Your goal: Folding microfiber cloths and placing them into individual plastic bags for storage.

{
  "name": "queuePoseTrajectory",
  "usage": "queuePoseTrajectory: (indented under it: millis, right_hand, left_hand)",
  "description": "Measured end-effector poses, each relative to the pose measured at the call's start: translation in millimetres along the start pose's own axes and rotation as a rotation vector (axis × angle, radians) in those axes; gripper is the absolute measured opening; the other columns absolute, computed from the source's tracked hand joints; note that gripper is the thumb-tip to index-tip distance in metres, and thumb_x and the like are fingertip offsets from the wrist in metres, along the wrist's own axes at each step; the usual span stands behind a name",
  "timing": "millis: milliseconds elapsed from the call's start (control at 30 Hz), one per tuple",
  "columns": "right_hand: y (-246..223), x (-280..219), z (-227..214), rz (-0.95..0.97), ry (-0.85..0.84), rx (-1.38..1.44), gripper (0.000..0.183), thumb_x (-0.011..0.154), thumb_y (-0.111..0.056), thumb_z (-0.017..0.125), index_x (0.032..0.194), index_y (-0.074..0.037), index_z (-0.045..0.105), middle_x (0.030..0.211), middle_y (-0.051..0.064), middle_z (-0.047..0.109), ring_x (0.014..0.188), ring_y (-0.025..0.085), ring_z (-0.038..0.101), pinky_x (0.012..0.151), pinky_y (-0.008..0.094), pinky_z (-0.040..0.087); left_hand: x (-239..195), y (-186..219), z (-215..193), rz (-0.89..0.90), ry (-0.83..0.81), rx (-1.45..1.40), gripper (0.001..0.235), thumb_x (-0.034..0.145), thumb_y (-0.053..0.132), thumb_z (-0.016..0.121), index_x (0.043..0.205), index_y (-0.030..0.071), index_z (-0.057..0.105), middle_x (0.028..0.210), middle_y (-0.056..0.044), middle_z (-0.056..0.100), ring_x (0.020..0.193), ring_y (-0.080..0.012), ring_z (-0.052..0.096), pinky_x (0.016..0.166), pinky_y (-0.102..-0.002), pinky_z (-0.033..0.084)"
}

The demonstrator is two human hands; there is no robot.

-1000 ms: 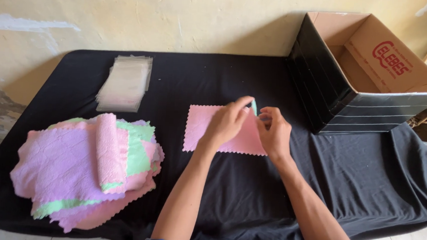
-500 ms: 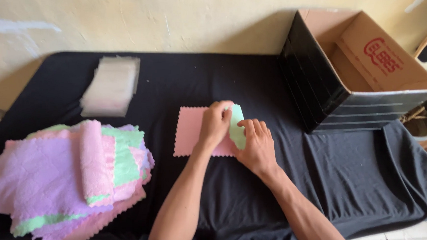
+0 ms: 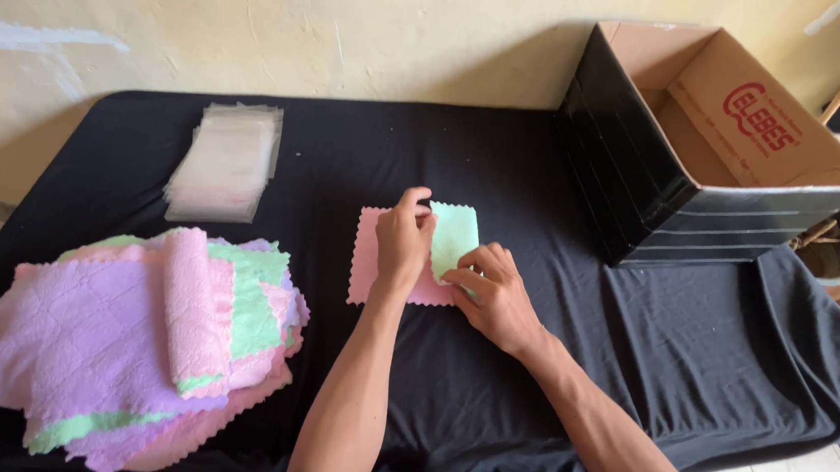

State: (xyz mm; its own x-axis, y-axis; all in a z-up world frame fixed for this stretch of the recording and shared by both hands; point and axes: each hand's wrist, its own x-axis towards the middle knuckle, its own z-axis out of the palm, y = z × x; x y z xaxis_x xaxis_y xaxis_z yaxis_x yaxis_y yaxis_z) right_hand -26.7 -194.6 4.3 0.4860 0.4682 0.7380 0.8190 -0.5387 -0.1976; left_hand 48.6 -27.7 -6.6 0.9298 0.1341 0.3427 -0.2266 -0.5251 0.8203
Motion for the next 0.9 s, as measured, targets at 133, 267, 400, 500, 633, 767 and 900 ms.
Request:
queuePoseTrajectory:
  millis: [133, 267, 400, 500, 633, 767, 900]
  right_hand:
    - [-2.4, 2.6, 1.4, -0.061, 0.012, 0.001, 0.016, 0.079, -0.006, 0.079, 0.094, -0.011, 0.076, 0.085, 0.004, 0.062, 0.077, 0.022, 0.053, 0.073, 0.034, 0.042]
    - [0.0, 2.4, 5.4, -0.057, 0.008, 0.088, 0.013, 0.079, -0.006, 0.078, 0.086, -0.015, 0.072, 0.077, 0.000, 0.064, 0.074, 0.022, 0.057, 0.072, 0.033, 0.041]
    - [-11.0, 5.2, 0.8, -0.046, -0.014, 0.081, 0.012, 0.077, -0.005, 0.079, 0.082, -0.013, 0.072, 0.075, 0.001, 0.066, 0.072, 0.020, 0.057, 0.072, 0.033, 0.040]
    - [-12.8, 9.9, -1.7, -0.084, -0.002, 0.070, 0.011, 0.079, -0.009, 0.080, 0.085, -0.013, 0.072, 0.075, 0.000, 0.066, 0.072, 0.020, 0.058, 0.073, 0.032, 0.040]
    - [-17.0, 7.7, -0.2, -0.095, -0.018, 0.061, 0.008, 0.080, -0.007, 0.078, 0.083, -0.011, 0.072, 0.078, 0.002, 0.067, 0.072, 0.020, 0.057, 0.072, 0.033, 0.039]
    - [-15.6, 5.3, 2.6, -0.105, -0.020, 0.070, 0.008, 0.080, -0.006, 0.078, 0.081, -0.011, 0.073, 0.079, 0.001, 0.065, 0.073, 0.020, 0.054, 0.072, 0.032, 0.037]
    - [-11.8, 2.0, 5.3, -0.108, -0.027, 0.092, 0.007, 0.080, -0.007, 0.079, 0.081, -0.011, 0.074, 0.080, 0.002, 0.066, 0.074, 0.021, 0.055, 0.072, 0.033, 0.038]
  left_hand:
    - [5.2, -6.5, 2.8, 0.013, 0.022, 0.044, 0.035, 0.088, 0.006, 0.068, 0.123, 0.012, 0.066, 0.098, -0.012, 0.079, 0.091, -0.0305, 0.076, 0.086, -0.044, 0.060]
    - [8.9, -16.0, 6.9, 0.039, 0.063, 0.064, 0.034, 0.087, 0.008, 0.071, 0.119, 0.016, 0.067, 0.096, -0.006, 0.079, 0.089, -0.0239, 0.077, 0.085, -0.039, 0.060]
    - [1.3, -11.3, 3.9, 0.022, 0.043, 0.056, 0.032, 0.087, 0.007, 0.071, 0.118, 0.014, 0.067, 0.094, -0.008, 0.079, 0.088, -0.0248, 0.077, 0.085, -0.040, 0.060]
    - [4.1, -4.8, -0.4, 0.053, 0.057, 0.080, 0.033, 0.089, 0.006, 0.070, 0.120, 0.012, 0.066, 0.094, -0.007, 0.079, 0.087, -0.0232, 0.077, 0.085, -0.039, 0.060]
    - [1.1, -8.4, -0.9, 0.056, 0.036, 0.088, 0.032, 0.089, 0.003, 0.070, 0.121, 0.010, 0.065, 0.095, -0.009, 0.079, 0.088, -0.0258, 0.077, 0.085, -0.040, 0.060]
    - [4.5, -11.0, 1.3, 0.072, 0.045, 0.113, 0.032, 0.091, 0.005, 0.071, 0.122, 0.010, 0.065, 0.095, -0.008, 0.078, 0.087, -0.0237, 0.077, 0.084, -0.038, 0.060]
    - [4.5, -13.8, 4.2, 0.076, 0.044, 0.129, 0.031, 0.090, 0.003, 0.072, 0.120, 0.010, 0.067, 0.094, -0.008, 0.078, 0.086, -0.0238, 0.077, 0.082, -0.037, 0.061]
